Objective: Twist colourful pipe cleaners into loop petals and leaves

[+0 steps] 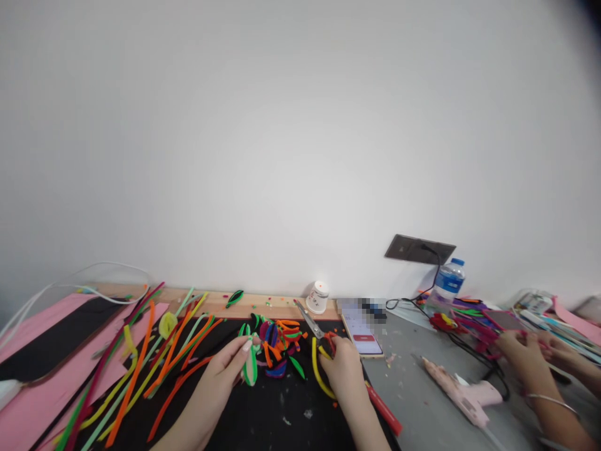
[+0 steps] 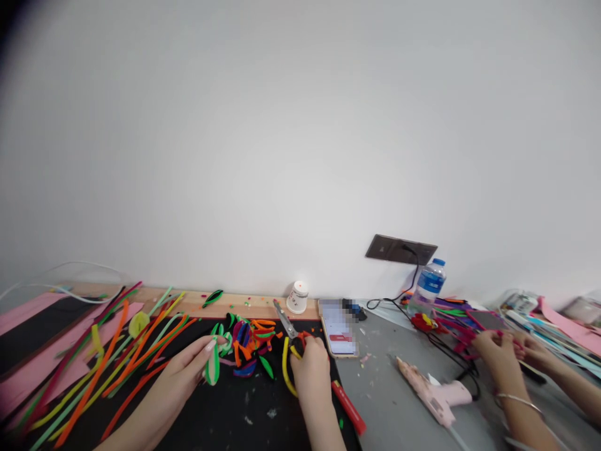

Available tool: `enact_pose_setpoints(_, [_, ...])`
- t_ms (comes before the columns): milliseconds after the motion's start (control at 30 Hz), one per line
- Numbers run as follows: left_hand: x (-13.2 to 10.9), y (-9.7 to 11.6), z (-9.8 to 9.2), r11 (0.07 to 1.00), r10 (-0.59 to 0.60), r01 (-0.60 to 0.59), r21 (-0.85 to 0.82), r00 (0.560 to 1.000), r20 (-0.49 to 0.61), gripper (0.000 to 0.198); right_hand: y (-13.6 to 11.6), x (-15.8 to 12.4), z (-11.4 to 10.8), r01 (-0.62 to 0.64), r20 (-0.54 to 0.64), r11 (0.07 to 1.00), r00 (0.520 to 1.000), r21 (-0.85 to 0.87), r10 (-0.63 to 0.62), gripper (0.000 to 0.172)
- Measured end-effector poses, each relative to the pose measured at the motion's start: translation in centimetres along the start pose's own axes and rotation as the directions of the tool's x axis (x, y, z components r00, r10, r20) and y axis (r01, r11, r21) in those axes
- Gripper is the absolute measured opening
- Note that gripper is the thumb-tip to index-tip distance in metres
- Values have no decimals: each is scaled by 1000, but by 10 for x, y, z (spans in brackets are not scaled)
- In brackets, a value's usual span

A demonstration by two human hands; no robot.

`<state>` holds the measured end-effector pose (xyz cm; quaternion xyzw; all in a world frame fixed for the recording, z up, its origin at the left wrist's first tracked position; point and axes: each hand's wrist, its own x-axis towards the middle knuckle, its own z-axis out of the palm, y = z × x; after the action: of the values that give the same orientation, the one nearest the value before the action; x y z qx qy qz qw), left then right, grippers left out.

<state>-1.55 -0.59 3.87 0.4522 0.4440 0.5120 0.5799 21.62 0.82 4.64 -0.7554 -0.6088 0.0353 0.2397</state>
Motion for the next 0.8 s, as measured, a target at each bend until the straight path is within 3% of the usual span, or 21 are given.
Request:
enact_pose_setpoints(267, [-2, 4, 5, 979, -133, 133, -154, 991, 10, 33, 4, 3, -1, 18, -6, 1000, 1000, 7, -18, 15])
enact_pose_setpoints(333, [-4, 5, 5, 974, -150, 152, -170, 988, 26, 32, -4, 0, -8, 64, -53, 997, 997, 47, -61, 12])
enact_pose_setpoints(400, [-5, 6, 6, 967, -161, 166, -192, 986, 44, 30, -16, -6, -14, 187, -143, 966, 976, 179, -162, 15])
enact_pose_setpoints(500, [-7, 4, 8, 954, -186, 201, -223, 979, 88, 27, -36, -22, -16, 329, -21, 845, 935, 422, -354, 14])
enact_pose_setpoints(600, [-9, 2, 11, 932, -212, 247, -265, 965, 153, 28, -51, -38, -8, 352, 101, 751, 870, 558, -483, 22])
enact_pose_setpoints(667, [-10, 1, 14, 933, -207, 248, -260, 962, 178, 30, -56, -44, -1, 342, 95, 712, 863, 613, -497, 26])
enact_pose_setpoints(800, [-13, 3, 19, 977, -143, 175, -118, 961, 238, 35, -57, -45, 7, 261, 68, 702, 913, 662, -402, 29])
